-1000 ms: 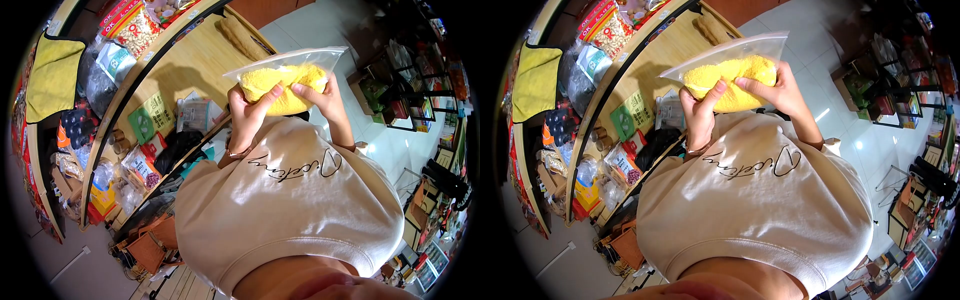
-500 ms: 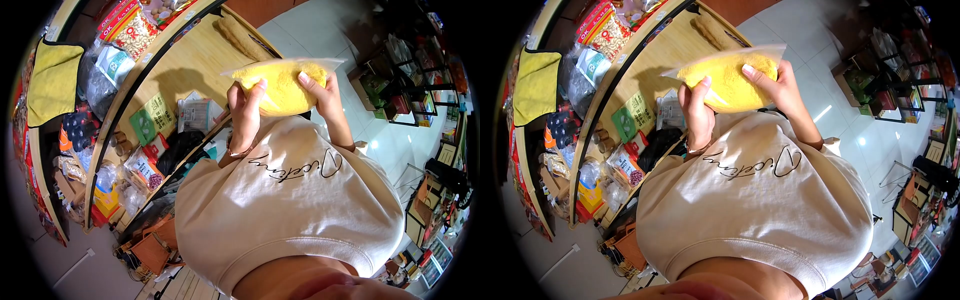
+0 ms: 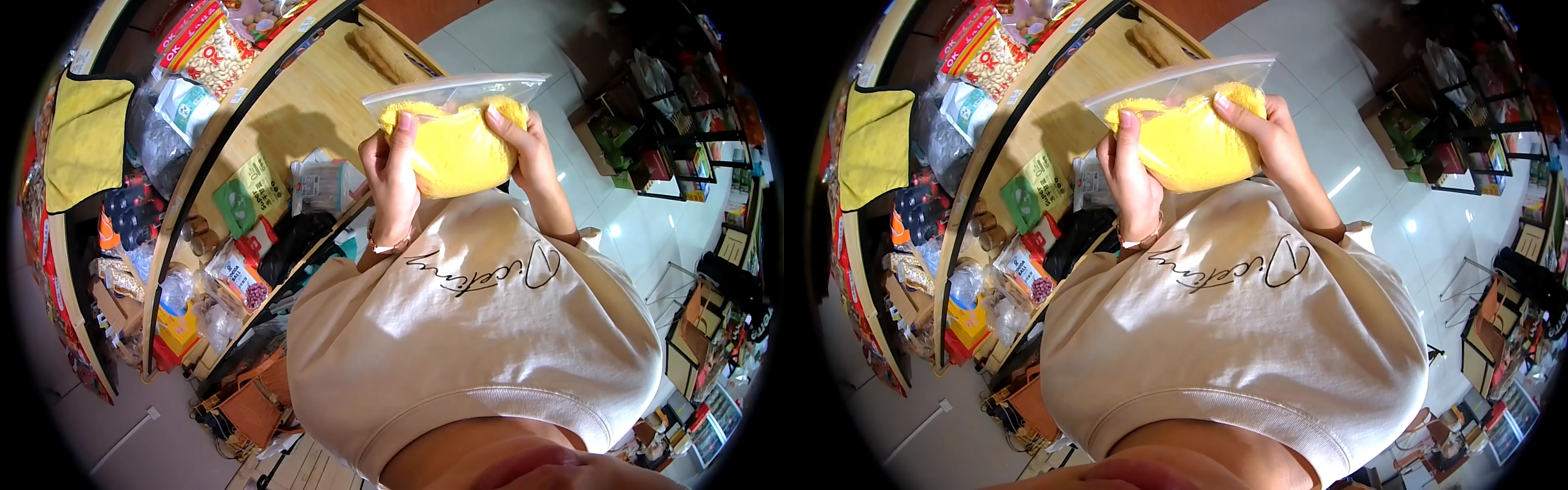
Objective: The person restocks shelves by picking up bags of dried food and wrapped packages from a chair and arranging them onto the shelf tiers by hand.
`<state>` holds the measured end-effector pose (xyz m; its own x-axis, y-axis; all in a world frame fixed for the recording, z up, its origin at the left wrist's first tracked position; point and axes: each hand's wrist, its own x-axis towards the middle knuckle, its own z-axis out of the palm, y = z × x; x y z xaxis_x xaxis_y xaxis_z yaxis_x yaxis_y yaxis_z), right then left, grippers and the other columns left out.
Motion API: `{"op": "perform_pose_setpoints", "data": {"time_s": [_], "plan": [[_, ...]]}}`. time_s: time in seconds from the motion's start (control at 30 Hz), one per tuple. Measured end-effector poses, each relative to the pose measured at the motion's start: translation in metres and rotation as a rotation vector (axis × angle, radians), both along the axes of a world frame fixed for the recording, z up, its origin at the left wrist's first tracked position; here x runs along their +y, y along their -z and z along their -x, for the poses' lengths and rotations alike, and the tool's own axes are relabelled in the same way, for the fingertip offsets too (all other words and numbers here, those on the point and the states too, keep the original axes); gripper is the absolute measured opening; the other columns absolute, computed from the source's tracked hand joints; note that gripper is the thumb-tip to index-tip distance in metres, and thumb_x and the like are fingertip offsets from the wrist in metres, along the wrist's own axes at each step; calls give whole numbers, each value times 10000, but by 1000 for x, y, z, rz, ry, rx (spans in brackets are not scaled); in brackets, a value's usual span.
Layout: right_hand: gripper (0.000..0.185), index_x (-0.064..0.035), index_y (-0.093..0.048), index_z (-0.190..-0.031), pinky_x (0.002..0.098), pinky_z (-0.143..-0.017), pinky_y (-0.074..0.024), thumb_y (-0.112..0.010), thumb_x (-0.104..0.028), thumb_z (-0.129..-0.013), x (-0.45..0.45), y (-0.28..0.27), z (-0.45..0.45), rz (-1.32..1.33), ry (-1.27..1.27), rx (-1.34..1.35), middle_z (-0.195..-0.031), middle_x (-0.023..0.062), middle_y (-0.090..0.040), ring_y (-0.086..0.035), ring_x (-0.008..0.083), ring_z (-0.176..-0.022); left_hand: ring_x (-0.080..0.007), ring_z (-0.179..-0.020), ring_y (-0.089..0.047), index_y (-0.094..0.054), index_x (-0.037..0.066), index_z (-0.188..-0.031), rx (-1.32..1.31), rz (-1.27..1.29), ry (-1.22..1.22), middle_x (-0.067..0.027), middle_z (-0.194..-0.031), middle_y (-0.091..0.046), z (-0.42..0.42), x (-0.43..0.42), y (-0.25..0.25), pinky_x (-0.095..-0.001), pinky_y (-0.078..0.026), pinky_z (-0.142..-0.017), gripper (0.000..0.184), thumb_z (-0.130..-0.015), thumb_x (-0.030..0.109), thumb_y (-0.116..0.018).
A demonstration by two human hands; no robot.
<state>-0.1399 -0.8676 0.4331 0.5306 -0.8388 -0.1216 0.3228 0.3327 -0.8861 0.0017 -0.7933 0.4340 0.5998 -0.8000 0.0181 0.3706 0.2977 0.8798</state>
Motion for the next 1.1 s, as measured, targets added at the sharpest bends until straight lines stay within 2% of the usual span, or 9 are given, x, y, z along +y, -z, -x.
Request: {"op": "perform_pose_setpoints", "data": {"time_s": [0.13, 0.27, 0.37, 0.47, 0.6, 0.8, 0.9, 1.0, 1.1], "plan": [[285, 44, -631, -905, 235, -658, -491, -603, -235, -855, 0, 2, -3, -33, 25, -4, -842, 93, -656, -627, 127, -720, -110, -776, -561, -610, -54, -880, 145, 13, 88, -73, -846, -623, -4, -2, -1, -248, -442, -715, 397, -890, 336, -537], [309, 42, -622, -923, 237, -668, -495, -584, -260, -867, -2, 4, -4, -79, 36, -23, -862, 96, -656, -631, 127, -732, -190, -988, -550, -496, -64, -1137, 219, 64, 174, -140, -1090, -569, -7, -7, 6, -315, -416, -869, 512, -931, 391, -382], [334, 37, -604, -957, 239, -680, -497, -559, -285, -880, -4, 4, -6, -110, 57, -41, -887, 92, -652, -632, 129, -749, -188, -998, -546, -472, -59, -1165, 200, 51, 131, -140, -1097, -565, -3, -9, -4, -317, -407, -884, 529, -933, 404, -363], [362, 30, -582, -997, 243, -698, -497, -530, -312, -893, -3, 2, -8, -127, 86, -54, -919, 92, -645, -631, 133, -775, -174, -989, -552, -460, -55, -1172, 199, 116, 292, -117, -1090, -573, -8, -6, -3, -304, -417, -874, 468, -910, 333, -466], [402, 25, -558, -1035, 254, -749, -487, -500, -350, -904, -3, 3, -9, -151, 145, -74, -968, 102, -630, -621, 140, -836, -138, -960, -561, -478, -55, -1122, -193, 51, 496, -102, -1075, -584, -19, -1, 3, -269, -448, -821, 453, -756, 98, -697], [463, 22, -560, -1035, 258, -801, -455, -482, -415, -901, -5, -4, -8, -160, 175, -47, -982, 104, -621, -600, 151, -881, -114, -868, -583, -521, -53, -1067, -271, -50, 450, -95, -984, -617, -10, -2, 5, -245, -468, -756, 399, -745, 83, -713], [491, -6, -459, -1188, 292, -868, -457, -401, -420, -930, -9, 1, -1, -135, 62, -17, -1130, 116, -566, -573, 175, -1009, -96, -802, -584, -557, -54, -1008, -253, -30, 380, -79, -924, -634, -7, 1, 10, -230, -465, -712, 325, -752, 79, -706], [441, 21, -568, -1032, 255, -789, -458, -530, -392, -883, -6, -6, 0, -159, 79, -89, -968, 94, -625, -596, 139, -864, -83, -741, -579, -592, -51, -945, -240, -16, 319, -68, -865, -645, -4, 4, 10, -218, -457, -664, 256, -749, 70, -703], [357, 11, -568, -1045, 256, -782, -466, -618, -276, -840, -6, -1, 12, 109, -65, -34, -970, 79, -626, -593, 126, -871, -80, -704, -577, -616, -47, -907, -242, 15, 282, -64, -821, -651, -2, 5, 8, -215, -454, -630, 212, -744, 59, -701]]}}
